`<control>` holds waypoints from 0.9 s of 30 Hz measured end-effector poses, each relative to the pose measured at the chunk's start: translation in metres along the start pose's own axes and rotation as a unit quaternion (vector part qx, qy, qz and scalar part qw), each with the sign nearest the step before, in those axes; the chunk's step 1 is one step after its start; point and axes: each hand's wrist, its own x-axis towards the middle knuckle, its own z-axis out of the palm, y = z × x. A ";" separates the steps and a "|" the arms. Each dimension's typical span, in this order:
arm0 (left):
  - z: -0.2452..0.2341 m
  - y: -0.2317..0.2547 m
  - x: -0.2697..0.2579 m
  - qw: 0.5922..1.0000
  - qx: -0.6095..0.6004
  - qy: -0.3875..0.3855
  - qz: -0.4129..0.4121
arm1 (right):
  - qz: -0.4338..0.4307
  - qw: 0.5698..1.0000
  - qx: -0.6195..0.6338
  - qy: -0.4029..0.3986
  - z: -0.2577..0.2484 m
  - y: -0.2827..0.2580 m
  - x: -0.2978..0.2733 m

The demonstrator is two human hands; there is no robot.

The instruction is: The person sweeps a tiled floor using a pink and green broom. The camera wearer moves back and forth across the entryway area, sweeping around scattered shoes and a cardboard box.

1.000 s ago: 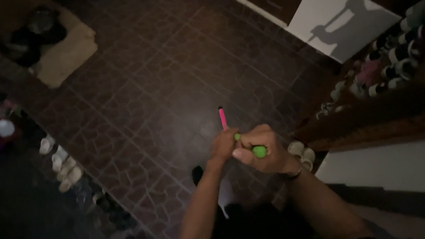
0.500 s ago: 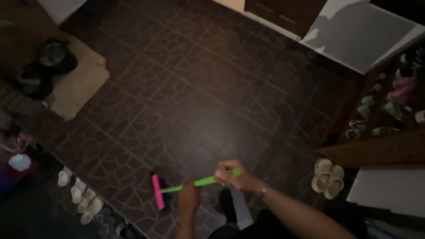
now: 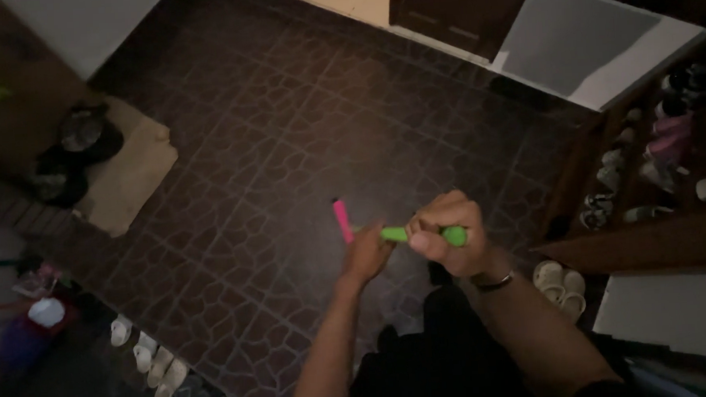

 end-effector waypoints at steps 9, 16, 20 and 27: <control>0.073 0.002 0.087 0.997 -0.007 -0.030 -0.075 | 0.123 0.986 0.102 0.055 -0.131 0.072 0.032; 0.121 -0.072 0.071 0.960 0.027 0.007 -0.278 | 0.220 0.960 0.173 0.018 -0.202 0.202 -0.012; 0.143 -0.094 0.072 0.954 0.085 0.177 -0.227 | 0.247 0.959 0.135 -0.020 -0.230 0.215 -0.002; 0.093 -0.020 0.155 0.971 0.009 0.071 -0.228 | 0.040 0.973 0.189 -0.125 -0.264 0.142 0.095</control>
